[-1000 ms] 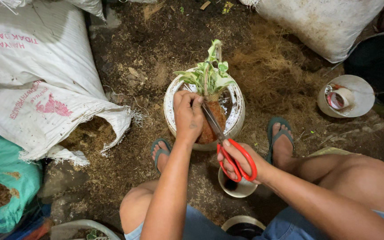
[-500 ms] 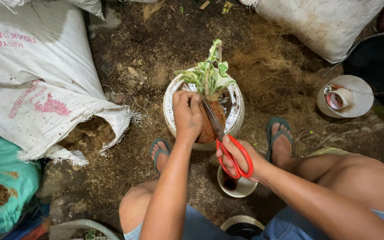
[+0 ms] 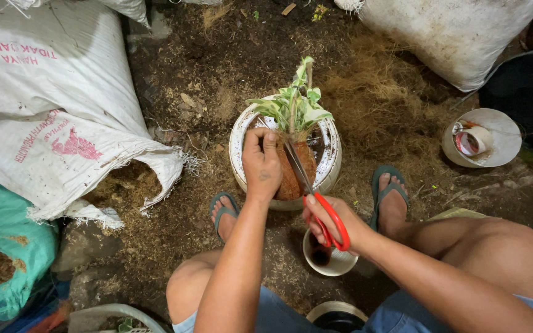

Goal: The person trims the fibrous husk of a coconut shell planter containing a small plant using red-handled scissors. The person rotates the coconut and cuts away excess fibers to shape the planter.

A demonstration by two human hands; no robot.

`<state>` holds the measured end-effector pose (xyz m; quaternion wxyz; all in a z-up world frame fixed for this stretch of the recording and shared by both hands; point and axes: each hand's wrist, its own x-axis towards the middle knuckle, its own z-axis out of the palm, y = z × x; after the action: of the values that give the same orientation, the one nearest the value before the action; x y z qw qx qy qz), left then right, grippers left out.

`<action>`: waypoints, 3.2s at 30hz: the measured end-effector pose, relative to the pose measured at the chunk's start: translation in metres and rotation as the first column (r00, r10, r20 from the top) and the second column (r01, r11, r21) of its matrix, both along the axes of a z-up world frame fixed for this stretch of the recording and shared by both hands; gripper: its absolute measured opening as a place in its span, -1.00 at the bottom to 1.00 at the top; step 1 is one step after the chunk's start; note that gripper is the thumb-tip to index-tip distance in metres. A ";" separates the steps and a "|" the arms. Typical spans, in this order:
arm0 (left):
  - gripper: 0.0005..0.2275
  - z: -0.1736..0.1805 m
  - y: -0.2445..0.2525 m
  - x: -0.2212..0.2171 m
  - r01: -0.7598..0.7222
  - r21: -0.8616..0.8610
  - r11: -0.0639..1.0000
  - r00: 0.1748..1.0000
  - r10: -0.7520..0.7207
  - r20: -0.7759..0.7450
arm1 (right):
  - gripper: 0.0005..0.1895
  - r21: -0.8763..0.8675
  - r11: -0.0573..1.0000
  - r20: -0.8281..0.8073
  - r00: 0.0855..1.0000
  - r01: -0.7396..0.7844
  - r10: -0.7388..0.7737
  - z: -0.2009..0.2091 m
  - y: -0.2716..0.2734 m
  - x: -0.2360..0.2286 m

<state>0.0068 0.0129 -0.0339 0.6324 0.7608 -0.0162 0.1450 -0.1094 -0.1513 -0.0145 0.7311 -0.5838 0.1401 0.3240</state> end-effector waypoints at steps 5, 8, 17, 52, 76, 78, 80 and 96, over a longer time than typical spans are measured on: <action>-0.92 -0.008 0.001 0.003 -0.069 -0.129 0.989 0.996 0.062 -0.061 | -0.58 -0.249 0.968 0.077 0.997 0.030 -0.011 -0.003 -0.004 0.001; -0.79 -0.010 0.002 0.007 -0.223 -0.029 0.974 0.974 0.221 -0.050 | -0.64 -0.304 0.931 0.472 0.881 0.201 -0.036 -0.010 -0.005 -0.004; -0.46 -0.009 0.025 0.000 0.051 0.338 0.940 0.797 0.166 -0.581 | -0.52 -0.437 0.691 0.430 0.809 0.576 -0.402 -0.064 0.012 0.039; -0.08 0.049 -0.007 -0.051 0.068 -0.018 0.998 0.998 -0.067 0.011 | -0.65 0.272 0.674 -0.006 0.701 0.687 -0.713 -0.078 -0.030 0.099; -0.26 0.024 -0.011 -0.032 0.120 0.659 0.742 0.988 -0.021 -0.156 | -0.92 0.073 0.584 0.229 0.557 0.808 -0.799 -0.085 -0.071 0.047; -0.27 0.032 -0.012 -0.031 0.170 0.689 0.705 0.981 -0.055 -0.186 | -0.83 -0.080 0.682 0.405 0.649 0.727 -0.644 -0.049 -0.093 0.034; -0.26 0.038 -0.013 -0.033 0.166 0.721 0.673 0.985 -0.073 -0.159 | -0.75 -0.335 0.827 0.369 0.871 0.451 -0.325 -0.015 -0.114 0.025; -0.03 0.067 -0.011 -0.023 0.504 0.693 0.516 0.849 -0.145 -0.509 | -0.38 -0.520 0.821 -0.091 0.972 -0.233 0.218 0.019 -0.109 0.038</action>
<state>-0.0167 0.0019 0.0326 0.2221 0.9573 -0.1002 -0.1559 -0.0710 -0.2604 0.0042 0.4972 -0.7698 0.1634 0.3652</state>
